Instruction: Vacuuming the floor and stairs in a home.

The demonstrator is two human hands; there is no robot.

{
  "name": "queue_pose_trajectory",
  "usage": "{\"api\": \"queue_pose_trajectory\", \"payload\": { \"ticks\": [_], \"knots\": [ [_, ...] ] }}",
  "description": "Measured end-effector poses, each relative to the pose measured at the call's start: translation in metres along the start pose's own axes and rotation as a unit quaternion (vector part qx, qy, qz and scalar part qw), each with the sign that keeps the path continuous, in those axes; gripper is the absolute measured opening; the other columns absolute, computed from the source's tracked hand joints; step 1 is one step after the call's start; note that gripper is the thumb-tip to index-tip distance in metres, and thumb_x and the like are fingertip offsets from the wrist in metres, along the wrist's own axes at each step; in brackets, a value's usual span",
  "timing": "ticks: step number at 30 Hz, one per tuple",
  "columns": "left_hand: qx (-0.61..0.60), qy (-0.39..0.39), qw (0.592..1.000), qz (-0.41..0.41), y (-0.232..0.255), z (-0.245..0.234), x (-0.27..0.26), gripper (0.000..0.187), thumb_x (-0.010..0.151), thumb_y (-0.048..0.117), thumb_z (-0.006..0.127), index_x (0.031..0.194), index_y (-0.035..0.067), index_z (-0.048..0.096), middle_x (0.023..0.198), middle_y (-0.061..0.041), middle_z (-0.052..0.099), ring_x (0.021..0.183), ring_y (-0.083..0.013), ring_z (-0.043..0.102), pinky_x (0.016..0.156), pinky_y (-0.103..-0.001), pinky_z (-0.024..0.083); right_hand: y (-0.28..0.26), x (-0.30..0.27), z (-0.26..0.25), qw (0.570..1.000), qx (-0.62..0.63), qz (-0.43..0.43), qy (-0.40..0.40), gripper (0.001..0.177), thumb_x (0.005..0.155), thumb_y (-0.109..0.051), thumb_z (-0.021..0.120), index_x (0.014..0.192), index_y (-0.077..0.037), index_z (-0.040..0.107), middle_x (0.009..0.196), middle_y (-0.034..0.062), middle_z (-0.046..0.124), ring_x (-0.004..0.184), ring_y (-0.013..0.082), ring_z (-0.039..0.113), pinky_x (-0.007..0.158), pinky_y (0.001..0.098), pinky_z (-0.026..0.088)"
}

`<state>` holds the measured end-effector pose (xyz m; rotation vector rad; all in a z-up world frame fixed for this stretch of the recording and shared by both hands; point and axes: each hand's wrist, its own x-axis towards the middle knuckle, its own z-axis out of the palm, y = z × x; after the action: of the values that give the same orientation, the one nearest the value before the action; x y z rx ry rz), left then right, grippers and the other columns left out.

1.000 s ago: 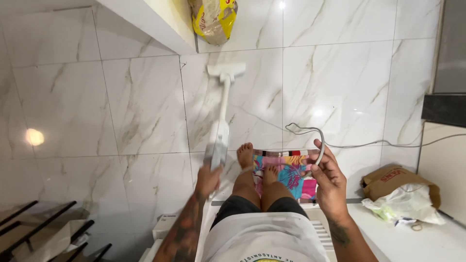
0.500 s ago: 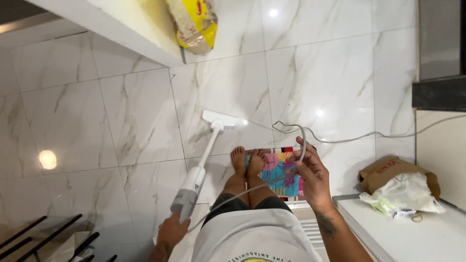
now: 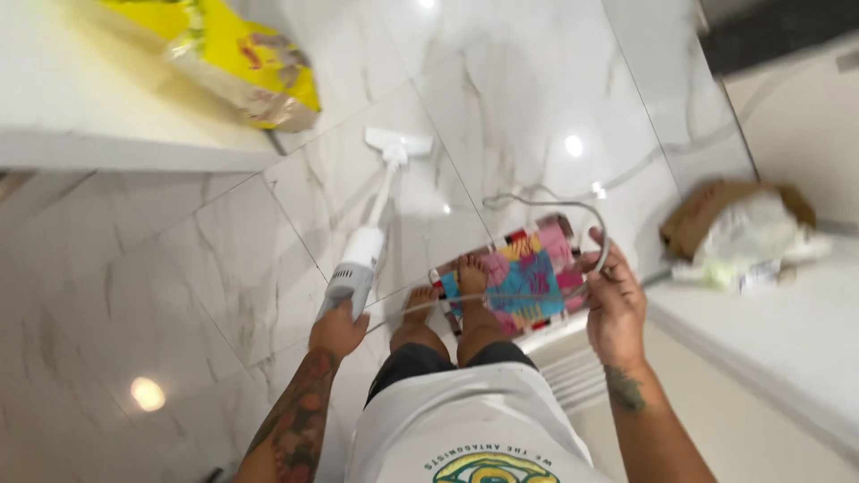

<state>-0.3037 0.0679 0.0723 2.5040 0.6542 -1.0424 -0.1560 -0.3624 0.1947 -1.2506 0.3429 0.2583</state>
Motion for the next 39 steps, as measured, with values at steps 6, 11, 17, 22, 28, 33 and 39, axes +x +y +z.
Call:
{"api": "queue_pose_trajectory", "payload": {
  "ticks": [6, 11, 17, 22, 28, 33, 39],
  "knots": [
    [0.016, -0.007, 0.996, 0.091, -0.002, -0.01, 0.026, 0.048, 0.088, 0.043, 0.065, 0.115, 0.003, 0.065, 0.095, -0.027, 0.072, 0.091, -0.0478, 0.07, 0.085, -0.056, 0.055, 0.008, -0.053, -0.001, 0.989, 0.031, -0.069, 0.124, 0.021, 0.101, 0.001, 0.051, 0.118, 0.002, 0.062, 0.165, 0.0125, 0.042, 0.11, 0.0187, 0.066, 0.084, 0.0354, 0.062],
    [0.08, -0.055, 0.986, 0.139, -0.032, -0.054, 0.009, 0.045, 0.087, 0.041, 0.065, 0.111, 0.003, 0.066, 0.098, -0.027, 0.072, 0.092, -0.0482, 0.069, 0.085, -0.056, 0.055, 0.009, -0.122, 0.024, 0.958, 0.056, -0.122, 0.254, 0.025, 0.102, 0.001, 0.05, 0.122, 0.0, 0.065, 0.166, 0.0139, 0.044, 0.111, 0.022, 0.067, 0.084, 0.0366, 0.062],
    [0.054, -0.135, 0.974, 0.176, -0.056, -0.109, -0.007, 0.046, 0.084, 0.044, 0.066, 0.114, 0.009, 0.067, 0.087, -0.026, 0.074, 0.086, -0.0458, 0.072, 0.078, -0.054, 0.057, 0.023, -0.187, 0.039, 0.93, 0.049, -0.147, 0.333, 0.022, 0.104, 0.0, 0.05, 0.122, -0.002, 0.064, 0.168, 0.0109, 0.043, 0.11, 0.024, 0.066, 0.079, 0.035, 0.061],
    [0.187, -0.159, 0.938, 0.245, -0.059, -0.087, -0.017, 0.04, 0.087, 0.047, 0.065, 0.103, 0.01, 0.069, 0.082, -0.022, 0.075, 0.083, -0.0429, 0.073, 0.076, -0.053, 0.058, 0.034, -0.224, 0.038, 0.905, 0.065, -0.169, 0.386, 0.027, 0.104, 0.001, 0.05, 0.125, -0.003, 0.066, 0.17, 0.0109, 0.043, 0.113, 0.023, 0.067, 0.078, 0.034, 0.061],
    [0.203, -0.147, 0.924, 0.289, -0.051, -0.005, -0.041, 0.042, 0.088, 0.042, 0.064, 0.11, 0.007, 0.065, 0.083, -0.023, 0.073, 0.077, -0.0455, 0.071, 0.074, -0.055, 0.057, 0.048, -0.253, 0.019, 0.898, 0.059, -0.181, 0.396, 0.023, 0.106, -0.001, 0.052, 0.124, -0.005, 0.065, 0.173, 0.0085, 0.042, 0.114, 0.0222, 0.067, 0.079, 0.0342, 0.062],
    [0.165, -0.136, 0.943, 0.255, -0.029, 0.014, -0.062, 0.039, 0.09, 0.044, 0.065, 0.106, 0.009, 0.068, 0.082, -0.024, 0.073, 0.081, -0.0461, 0.07, 0.076, -0.055, 0.057, 0.067, -0.262, -0.003, 0.899, 0.073, -0.175, 0.396, 0.023, 0.104, -0.005, 0.053, 0.124, -0.006, 0.065, 0.171, 0.0094, 0.041, 0.113, 0.0223, 0.067, 0.078, 0.0344, 0.061],
    [0.16, -0.132, 0.933, 0.293, 0.026, 0.054, -0.058, 0.041, 0.09, 0.042, 0.065, 0.107, 0.006, 0.066, 0.083, -0.026, 0.072, 0.081, -0.0487, 0.069, 0.075, -0.058, 0.056, 0.075, -0.28, -0.02, 0.896, 0.092, -0.167, 0.4, 0.023, 0.104, -0.006, 0.056, 0.126, -0.005, 0.065, 0.17, 0.0117, 0.039, 0.114, 0.0227, 0.066, 0.079, 0.0346, 0.061]
  ]
}}
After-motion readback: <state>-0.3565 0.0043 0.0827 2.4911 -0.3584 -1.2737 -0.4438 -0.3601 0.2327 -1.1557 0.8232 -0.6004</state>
